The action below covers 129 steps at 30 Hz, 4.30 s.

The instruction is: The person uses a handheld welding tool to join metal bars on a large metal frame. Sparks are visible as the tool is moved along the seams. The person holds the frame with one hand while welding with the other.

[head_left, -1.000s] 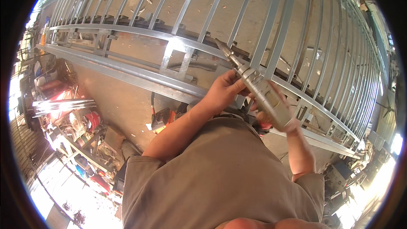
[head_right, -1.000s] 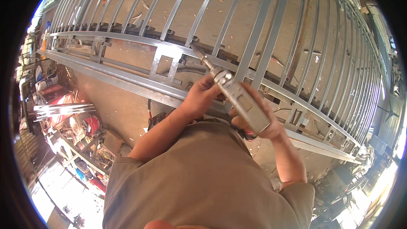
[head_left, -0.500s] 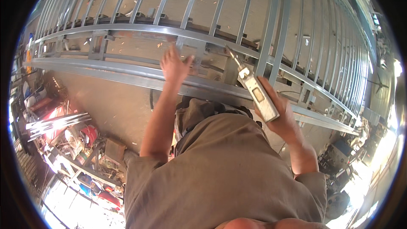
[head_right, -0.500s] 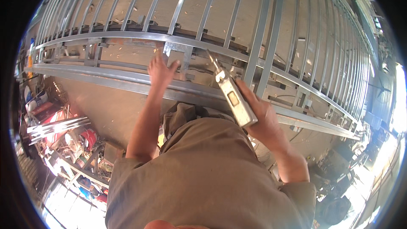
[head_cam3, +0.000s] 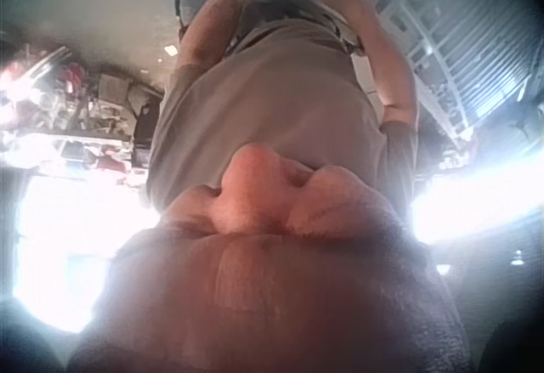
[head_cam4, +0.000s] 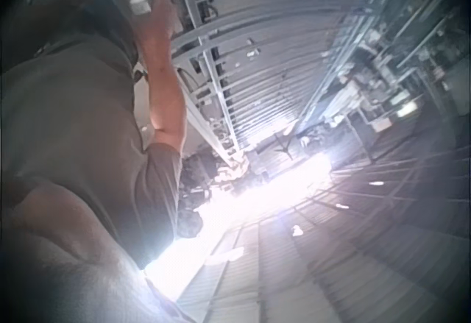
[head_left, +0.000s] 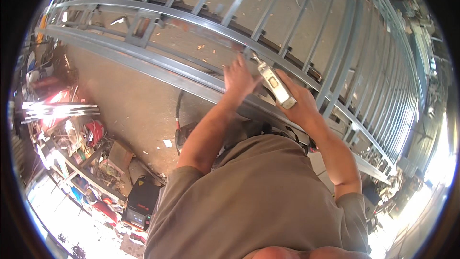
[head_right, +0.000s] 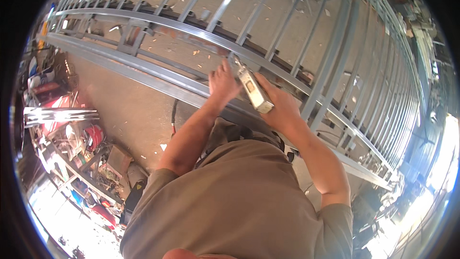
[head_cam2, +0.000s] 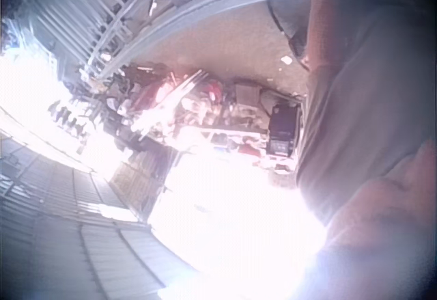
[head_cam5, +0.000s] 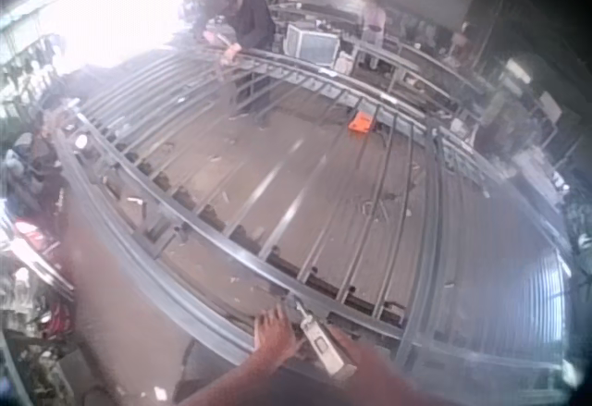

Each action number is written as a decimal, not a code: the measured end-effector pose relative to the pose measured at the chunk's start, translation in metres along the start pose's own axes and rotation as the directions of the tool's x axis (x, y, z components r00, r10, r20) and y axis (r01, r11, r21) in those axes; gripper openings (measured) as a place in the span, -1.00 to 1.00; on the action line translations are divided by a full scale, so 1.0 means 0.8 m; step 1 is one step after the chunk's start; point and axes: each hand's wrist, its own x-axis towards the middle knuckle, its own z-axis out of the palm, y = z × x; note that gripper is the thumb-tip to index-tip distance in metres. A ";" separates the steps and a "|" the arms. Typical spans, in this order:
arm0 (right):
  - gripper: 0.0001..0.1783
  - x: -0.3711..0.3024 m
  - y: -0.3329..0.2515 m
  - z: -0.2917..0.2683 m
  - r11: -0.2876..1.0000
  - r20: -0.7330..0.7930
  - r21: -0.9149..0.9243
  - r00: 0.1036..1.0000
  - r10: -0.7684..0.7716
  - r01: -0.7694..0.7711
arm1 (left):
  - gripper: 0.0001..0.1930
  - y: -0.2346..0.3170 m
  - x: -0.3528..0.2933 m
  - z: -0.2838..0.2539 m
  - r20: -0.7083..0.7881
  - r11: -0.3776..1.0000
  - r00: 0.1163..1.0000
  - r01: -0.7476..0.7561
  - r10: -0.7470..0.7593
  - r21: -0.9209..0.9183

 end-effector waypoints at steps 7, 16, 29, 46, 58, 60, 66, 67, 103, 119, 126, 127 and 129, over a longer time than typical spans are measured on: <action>0.04 -0.002 0.023 0.021 0.999 -0.024 -0.047 1.000 0.015 -0.016 | 0.25 -0.005 -0.004 0.006 -0.094 0.984 0.994 -0.063 0.048 -0.164; 0.01 0.009 0.020 0.048 0.995 -0.029 -0.103 1.000 0.012 -0.015 | 0.14 -0.006 0.001 0.017 -0.112 0.987 0.993 -0.057 0.040 -0.151; 0.09 0.019 0.021 0.058 0.984 -0.027 -0.169 0.999 0.044 -0.047 | 0.16 -0.009 0.002 0.019 -0.095 0.990 0.993 -0.078 0.068 -0.114; 0.07 0.016 0.017 0.062 0.963 -0.053 -0.270 0.999 0.004 -0.018 | -0.08 -0.007 -0.003 0.014 -0.163 0.980 0.985 -0.082 0.052 -0.183; 0.12 0.011 0.015 0.056 0.968 -0.006 -0.215 0.992 0.127 -0.126 | 0.08 -0.007 -0.001 0.008 -0.068 0.980 0.996 -0.060 0.048 -0.188; 0.12 0.011 0.016 0.057 0.972 -0.014 -0.198 0.991 0.129 -0.130 | 0.09 -0.006 -0.003 0.005 -0.094 0.984 0.994 -0.063 0.048 -0.168; 0.10 -0.003 0.025 0.043 0.994 -0.025 -0.101 0.999 0.049 -0.051 | 0.20 -0.011 -0.005 0.007 -0.073 0.987 0.997 -0.049 0.038 -0.154; 0.12 -0.012 0.026 0.035 0.996 -0.003 -0.071 0.998 0.058 -0.058 | 0.23 -0.018 -0.005 0.007 -0.143 0.986 0.985 -0.116 0.098 -0.119; 0.19 -0.048 0.056 0.004 0.962 0.040 -0.224 0.985 0.170 -0.157 | -0.42 -0.053 -0.034 0.021 -0.381 0.982 0.905 -0.171 0.188 0.080; 0.14 -0.047 0.052 0.005 0.955 -0.006 -0.242 0.985 0.175 -0.171 | -0.44 -0.055 -0.034 0.022 -0.396 0.980 0.896 -0.189 0.200 0.067; 0.16 -0.049 0.053 0.003 0.955 0.000 -0.233 0.982 0.191 -0.185 | -0.43 -0.055 -0.034 0.022 -0.395 0.980 0.896 -0.184 0.201 0.081; 0.17 -0.050 0.054 0.002 0.956 -0.002 -0.235 0.983 0.182 -0.178 | -0.43 -0.055 -0.034 0.021 -0.386 0.980 0.901 -0.181 0.197 0.077; 0.18 -0.051 0.055 0.002 0.955 0.007 -0.227 0.981 0.196 -0.189 | -0.42 -0.055 -0.034 0.020 -0.374 0.982 0.907 -0.176 0.191 0.073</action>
